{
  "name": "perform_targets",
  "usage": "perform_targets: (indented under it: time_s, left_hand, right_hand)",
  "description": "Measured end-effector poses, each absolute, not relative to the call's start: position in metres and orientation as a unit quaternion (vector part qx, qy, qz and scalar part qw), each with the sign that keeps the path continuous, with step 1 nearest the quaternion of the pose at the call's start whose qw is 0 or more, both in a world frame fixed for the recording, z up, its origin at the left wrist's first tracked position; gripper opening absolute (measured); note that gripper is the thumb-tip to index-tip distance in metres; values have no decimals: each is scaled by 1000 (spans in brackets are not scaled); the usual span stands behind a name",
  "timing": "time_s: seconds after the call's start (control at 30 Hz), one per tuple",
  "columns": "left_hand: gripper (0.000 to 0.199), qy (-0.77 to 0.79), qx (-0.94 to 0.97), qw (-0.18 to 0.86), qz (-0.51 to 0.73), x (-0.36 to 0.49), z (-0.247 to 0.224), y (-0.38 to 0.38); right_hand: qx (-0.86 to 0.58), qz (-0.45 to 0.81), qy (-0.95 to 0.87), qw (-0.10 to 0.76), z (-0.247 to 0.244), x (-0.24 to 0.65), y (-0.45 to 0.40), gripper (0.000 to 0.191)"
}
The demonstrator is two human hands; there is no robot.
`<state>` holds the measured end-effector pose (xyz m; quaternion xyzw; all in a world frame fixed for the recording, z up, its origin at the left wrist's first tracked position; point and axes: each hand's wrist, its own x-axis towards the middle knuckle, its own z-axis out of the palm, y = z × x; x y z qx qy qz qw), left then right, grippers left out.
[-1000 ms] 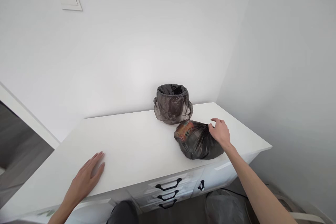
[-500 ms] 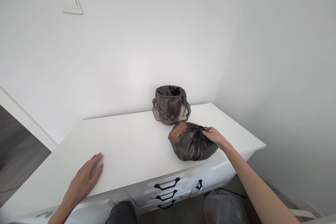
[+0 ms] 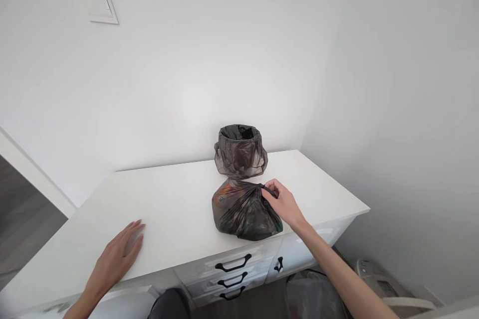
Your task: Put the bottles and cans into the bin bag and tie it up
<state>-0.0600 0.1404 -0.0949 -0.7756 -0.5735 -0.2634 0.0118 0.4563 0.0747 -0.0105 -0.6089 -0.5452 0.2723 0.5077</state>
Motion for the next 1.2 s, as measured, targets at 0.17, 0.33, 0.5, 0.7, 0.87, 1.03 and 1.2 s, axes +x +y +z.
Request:
perform_targets:
  time_s: [0.17,0.33,0.5,0.7,0.87,1.03,1.2]
  left_hand:
    - [36,-491,-798,11,-349,-7,-55,119]
    - [28,-381,-836,-38,-393,82,-2,84]
    - [38,-308,-886,-59,-340,141,26,71]
    - [40,-303,-922,-50,-235,153,14,92]
    - [52,-309,-928,-44,-203,147,13,94]
    - [53,-307,-929,-17,-207,149,22,86]
    - [39,-314,-928,16,-200,147,16,90]
  right_hand:
    - [-584,286,-548,526,-7,427,58,33]
    - [-558,362,-539,517,-18,390,43,36]
    - [-531,437,-541,484,-15,354,24,38]
    - [-541,417,-568,460,-4,352,10,42]
    - [-569,362,-572,466,-8,366,10,37]
    - [-550,326,-649,413,-21,364,24,36]
    - [-589,216,-708,323,-38,355,32,41]
